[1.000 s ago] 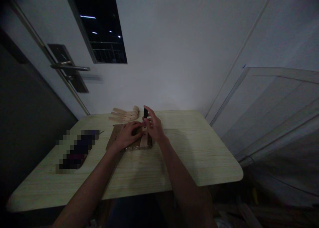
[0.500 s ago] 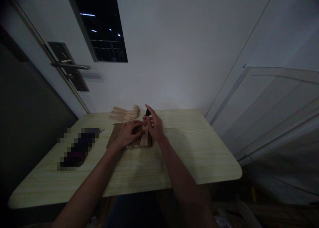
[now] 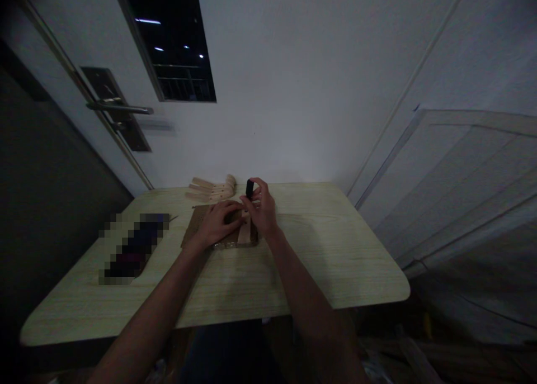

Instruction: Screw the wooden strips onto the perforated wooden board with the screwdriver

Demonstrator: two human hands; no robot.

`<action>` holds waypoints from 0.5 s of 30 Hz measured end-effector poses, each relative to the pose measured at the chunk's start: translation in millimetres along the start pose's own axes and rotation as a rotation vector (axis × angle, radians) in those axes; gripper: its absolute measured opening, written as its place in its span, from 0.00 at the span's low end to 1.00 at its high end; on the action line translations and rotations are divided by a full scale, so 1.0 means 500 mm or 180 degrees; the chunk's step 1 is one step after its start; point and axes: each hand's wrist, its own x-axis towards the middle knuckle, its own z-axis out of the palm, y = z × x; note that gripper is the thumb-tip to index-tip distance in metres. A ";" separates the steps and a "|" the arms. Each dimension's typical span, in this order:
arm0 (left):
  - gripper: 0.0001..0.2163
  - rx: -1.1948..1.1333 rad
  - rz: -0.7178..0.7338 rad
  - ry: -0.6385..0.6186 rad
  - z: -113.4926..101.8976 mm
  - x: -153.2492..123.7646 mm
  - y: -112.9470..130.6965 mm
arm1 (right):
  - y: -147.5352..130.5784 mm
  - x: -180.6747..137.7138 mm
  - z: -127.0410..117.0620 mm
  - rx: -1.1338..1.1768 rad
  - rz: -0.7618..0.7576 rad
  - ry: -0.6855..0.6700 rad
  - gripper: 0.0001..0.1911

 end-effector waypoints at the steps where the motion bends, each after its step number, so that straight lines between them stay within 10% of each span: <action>1: 0.17 0.0002 -0.0002 0.0000 0.000 0.000 0.001 | -0.001 -0.001 -0.001 -0.0013 -0.0025 -0.0082 0.28; 15: 0.17 -0.0011 0.0036 0.0069 0.003 0.001 -0.005 | -0.013 -0.003 -0.011 0.0274 -0.0175 -0.0557 0.28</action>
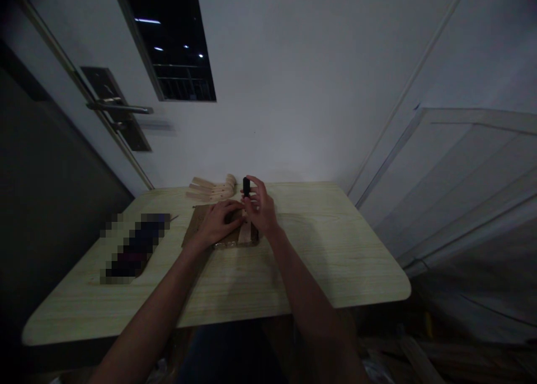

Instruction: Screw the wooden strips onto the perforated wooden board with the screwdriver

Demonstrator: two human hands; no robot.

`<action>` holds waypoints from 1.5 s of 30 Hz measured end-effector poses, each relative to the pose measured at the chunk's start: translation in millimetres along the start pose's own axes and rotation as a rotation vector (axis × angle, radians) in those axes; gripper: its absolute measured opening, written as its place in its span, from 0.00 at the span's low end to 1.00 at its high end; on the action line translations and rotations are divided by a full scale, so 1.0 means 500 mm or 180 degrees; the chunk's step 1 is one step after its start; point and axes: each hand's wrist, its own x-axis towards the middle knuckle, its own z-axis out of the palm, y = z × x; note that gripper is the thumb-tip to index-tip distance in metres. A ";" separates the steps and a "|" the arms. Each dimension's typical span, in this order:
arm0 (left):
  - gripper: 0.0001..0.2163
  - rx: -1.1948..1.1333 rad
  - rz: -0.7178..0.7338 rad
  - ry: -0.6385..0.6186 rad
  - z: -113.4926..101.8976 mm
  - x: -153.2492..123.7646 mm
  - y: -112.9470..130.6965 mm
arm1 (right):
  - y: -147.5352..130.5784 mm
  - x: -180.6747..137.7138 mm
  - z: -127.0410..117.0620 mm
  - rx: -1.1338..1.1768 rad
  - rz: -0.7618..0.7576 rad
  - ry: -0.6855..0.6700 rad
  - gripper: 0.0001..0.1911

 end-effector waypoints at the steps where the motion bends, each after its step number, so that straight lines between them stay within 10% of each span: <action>1: 0.17 -0.0008 -0.0005 0.0000 0.000 0.000 0.001 | 0.001 0.000 0.000 0.0015 0.0018 -0.0025 0.28; 45: 0.17 0.0120 -0.0057 -0.0022 0.000 -0.003 0.003 | 0.003 0.007 0.003 -0.0228 0.0012 0.0119 0.24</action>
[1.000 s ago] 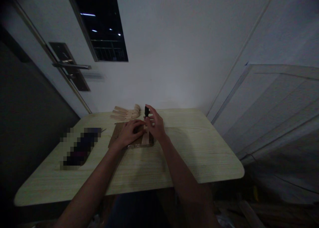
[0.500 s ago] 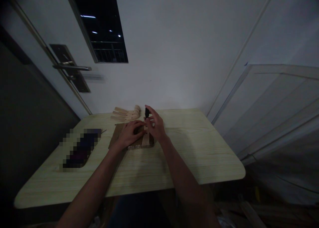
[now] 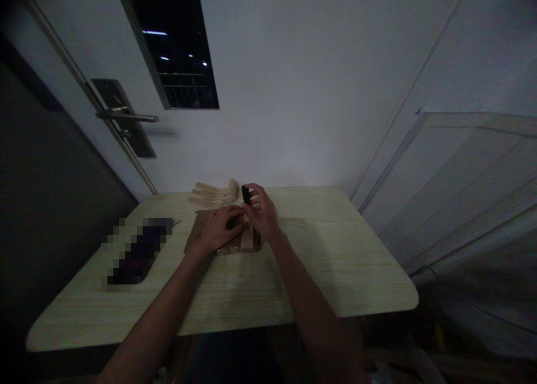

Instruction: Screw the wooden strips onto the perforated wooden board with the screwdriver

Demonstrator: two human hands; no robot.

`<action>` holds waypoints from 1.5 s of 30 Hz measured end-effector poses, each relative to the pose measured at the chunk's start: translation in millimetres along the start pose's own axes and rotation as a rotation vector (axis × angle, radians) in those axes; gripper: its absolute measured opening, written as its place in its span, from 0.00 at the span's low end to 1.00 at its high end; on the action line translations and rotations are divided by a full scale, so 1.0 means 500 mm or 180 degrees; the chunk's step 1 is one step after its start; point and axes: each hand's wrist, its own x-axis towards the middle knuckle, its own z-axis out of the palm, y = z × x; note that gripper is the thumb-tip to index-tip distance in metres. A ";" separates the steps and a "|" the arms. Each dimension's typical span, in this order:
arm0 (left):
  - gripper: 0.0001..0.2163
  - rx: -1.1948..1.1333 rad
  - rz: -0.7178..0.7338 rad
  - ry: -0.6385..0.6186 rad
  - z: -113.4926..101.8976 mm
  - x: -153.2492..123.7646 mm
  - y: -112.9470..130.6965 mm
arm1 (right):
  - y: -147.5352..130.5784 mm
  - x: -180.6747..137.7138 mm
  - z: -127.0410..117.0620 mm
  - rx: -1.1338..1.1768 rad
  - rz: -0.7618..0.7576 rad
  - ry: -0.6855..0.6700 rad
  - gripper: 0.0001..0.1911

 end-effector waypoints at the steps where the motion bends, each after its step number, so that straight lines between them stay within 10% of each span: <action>1: 0.17 -0.0001 0.0007 0.0001 0.000 0.000 -0.001 | 0.001 0.000 -0.001 0.0028 0.0016 0.0014 0.25; 45: 0.18 0.0035 0.0018 0.0014 -0.001 -0.001 0.001 | 0.002 -0.005 -0.006 0.0162 -0.0160 -0.0276 0.25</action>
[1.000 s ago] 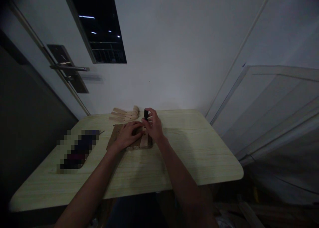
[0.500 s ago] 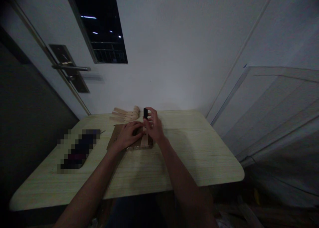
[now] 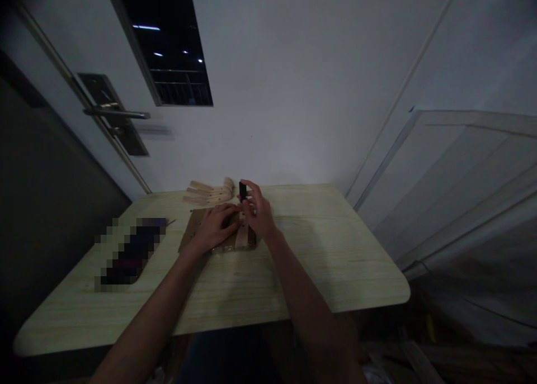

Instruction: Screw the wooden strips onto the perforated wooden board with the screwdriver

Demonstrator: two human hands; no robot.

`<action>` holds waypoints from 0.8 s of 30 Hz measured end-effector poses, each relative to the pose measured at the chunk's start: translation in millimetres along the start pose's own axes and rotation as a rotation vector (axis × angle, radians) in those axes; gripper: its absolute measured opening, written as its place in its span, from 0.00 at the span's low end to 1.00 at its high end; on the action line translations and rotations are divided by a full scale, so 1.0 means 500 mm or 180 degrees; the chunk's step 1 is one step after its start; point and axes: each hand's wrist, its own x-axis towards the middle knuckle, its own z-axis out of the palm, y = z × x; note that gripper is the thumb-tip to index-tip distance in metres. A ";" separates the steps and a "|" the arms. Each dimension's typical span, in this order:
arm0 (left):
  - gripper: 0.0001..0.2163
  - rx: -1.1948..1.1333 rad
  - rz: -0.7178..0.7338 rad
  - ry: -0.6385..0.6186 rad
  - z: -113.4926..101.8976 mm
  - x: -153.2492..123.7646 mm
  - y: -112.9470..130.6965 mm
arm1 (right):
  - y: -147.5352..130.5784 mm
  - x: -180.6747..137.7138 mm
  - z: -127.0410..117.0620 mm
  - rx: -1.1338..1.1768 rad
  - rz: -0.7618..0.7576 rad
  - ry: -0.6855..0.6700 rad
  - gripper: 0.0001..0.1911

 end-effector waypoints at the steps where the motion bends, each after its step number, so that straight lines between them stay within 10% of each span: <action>1: 0.18 0.0014 -0.0007 0.0008 0.001 0.000 0.000 | 0.000 0.000 0.001 -0.0016 0.0022 0.0011 0.25; 24: 0.19 0.0145 0.0090 0.0003 0.007 0.001 -0.006 | -0.007 0.003 -0.003 -0.0027 0.0095 0.0074 0.24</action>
